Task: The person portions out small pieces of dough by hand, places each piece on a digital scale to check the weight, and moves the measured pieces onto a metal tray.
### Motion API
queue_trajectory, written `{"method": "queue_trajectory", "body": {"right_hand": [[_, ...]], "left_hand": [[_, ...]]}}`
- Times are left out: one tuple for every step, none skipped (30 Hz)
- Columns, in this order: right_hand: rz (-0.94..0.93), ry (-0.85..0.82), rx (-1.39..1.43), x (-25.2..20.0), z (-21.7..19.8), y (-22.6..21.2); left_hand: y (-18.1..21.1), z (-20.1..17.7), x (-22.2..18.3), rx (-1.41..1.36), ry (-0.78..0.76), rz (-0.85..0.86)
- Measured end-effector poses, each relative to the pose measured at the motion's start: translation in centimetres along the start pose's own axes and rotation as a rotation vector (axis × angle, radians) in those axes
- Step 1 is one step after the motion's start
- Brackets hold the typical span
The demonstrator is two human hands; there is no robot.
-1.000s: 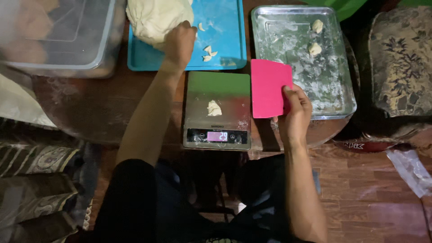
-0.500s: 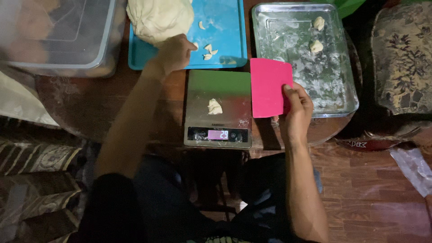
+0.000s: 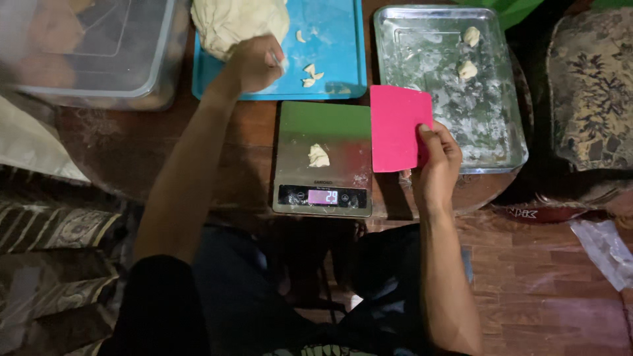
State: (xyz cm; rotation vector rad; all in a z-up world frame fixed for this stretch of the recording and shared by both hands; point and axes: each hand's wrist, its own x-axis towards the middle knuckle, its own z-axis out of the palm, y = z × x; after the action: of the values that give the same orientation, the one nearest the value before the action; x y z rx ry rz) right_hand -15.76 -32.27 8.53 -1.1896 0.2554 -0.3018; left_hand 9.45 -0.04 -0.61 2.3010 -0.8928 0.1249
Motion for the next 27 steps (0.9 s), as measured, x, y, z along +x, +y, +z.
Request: {"method": "queue_trajectory", "body": {"right_hand": [[-0.002, -0.009, -0.001, 0.1, -0.1, 0.1], [-0.002, -0.024, -0.001, 0.2, -0.2, 0.2], [0.000, -0.025, -0.002, 0.1, -0.2, 0.1], [-0.011, -0.041, -0.012, 0.1, -0.1, 0.1], [-0.021, -0.056, -0.023, 0.0, -0.1, 0.0], [-0.020, -0.054, -0.023, -0.1, -0.1, -0.1], [-0.016, -0.067, -0.023, -0.2, 0.0, -0.3], [-0.016, -0.078, -0.022, -0.3, 0.0, -0.5], [-0.018, -0.075, -0.020, -0.2, -0.1, -0.5], [-0.014, -0.062, -0.021, -0.1, -0.1, -0.4], [-0.010, -0.049, -0.021, -0.1, -0.2, -0.4], [-0.010, -0.048, -0.020, -0.1, -0.2, -0.3], [-0.013, -0.046, -0.029, -0.1, -0.2, -0.3], [-0.017, -0.046, -0.039, 0.0, -0.3, -0.3], [-0.017, -0.045, -0.039, 0.1, -0.4, -0.2], [-0.015, -0.026, -0.031, 0.2, -0.5, 0.0], [-0.013, -0.007, -0.024, 0.3, -0.5, 0.2], [-0.011, -0.007, -0.023, 0.1, -0.3, -0.1], [-0.009, -0.016, -0.040, -0.1, -0.2, -0.4], [-0.009, -0.024, -0.058, -0.3, -0.1, -0.7], [-0.008, -0.022, -0.058, -0.3, -0.2, -0.7], [-0.017, -0.026, -0.059, -0.2, -0.3, -0.6], [-0.027, -0.030, -0.060, -0.1, -0.3, -0.6], [-0.025, -0.029, -0.061, 0.3, -0.9, 0.2], [-0.076, -0.010, -0.042, 0.6, -1.4, 1.1], [-0.126, 0.008, -0.023, 1.0, -1.9, 1.9], [-0.125, 0.010, -0.024, 0.8, -1.7, 1.7]], "left_hand": [[0.3, 0.0, 0.0, 0.020, 0.049, -0.053], [0.5, -0.2, -0.2, 0.042, 0.101, -0.110], [1.6, -0.7, 0.1, 0.042, 0.102, -0.112], [2.8, -1.3, 0.3, 0.048, 0.059, -0.227], [4.0, -1.8, 0.6, 0.053, 0.016, -0.341], [4.3, -2.0, 0.4, 0.053, 0.014, -0.341], [4.6, -2.2, 0.3, 0.002, -0.018, -0.368], [4.9, -2.4, 0.4, -0.048, -0.051, -0.392], [4.9, -2.5, 0.4, -0.048, -0.052, -0.389], [5.0, -2.6, 0.4, -0.038, -0.103, -0.313], [5.0, -2.7, 0.3, -0.028, -0.153, -0.237], [6.8, -3.5, 0.5, -0.028, -0.155, -0.236], [8.6, -4.3, 0.6, 0.009, -0.215, -0.423], [10.3, -5.1, 0.8, 0.045, -0.275, -0.608], [9.2, -4.6, 0.4, 0.045, -0.276, -0.608], [7.9, -4.1, 0.0, -0.045, -0.125, -0.415], [6.7, -3.7, -0.5, -0.134, 0.025, -0.219], [8.0, -3.9, -0.4, -0.134, 0.023, -0.220], [9.2, -4.1, -0.3, -0.150, -0.009, -0.237], [10.5, -4.2, -0.2, -0.167, -0.043, -0.252], [11.8, -3.7, -1.0, -0.168, -0.044, -0.252], [13.0, -3.4, -1.8, -0.204, -0.151, -0.236], [14.2, -3.1, -2.6, -0.240, -0.259, -0.220], [16.6, -3.5, -3.9, -0.241, -0.260, -0.220], [18.9, -3.8, -5.1, -0.259, -0.338, -0.282], [21.1, -4.2, -6.4, -0.277, -0.416, -0.345], [20.1, -2.8, -6.7, -0.278, -0.417, -0.346]]}}
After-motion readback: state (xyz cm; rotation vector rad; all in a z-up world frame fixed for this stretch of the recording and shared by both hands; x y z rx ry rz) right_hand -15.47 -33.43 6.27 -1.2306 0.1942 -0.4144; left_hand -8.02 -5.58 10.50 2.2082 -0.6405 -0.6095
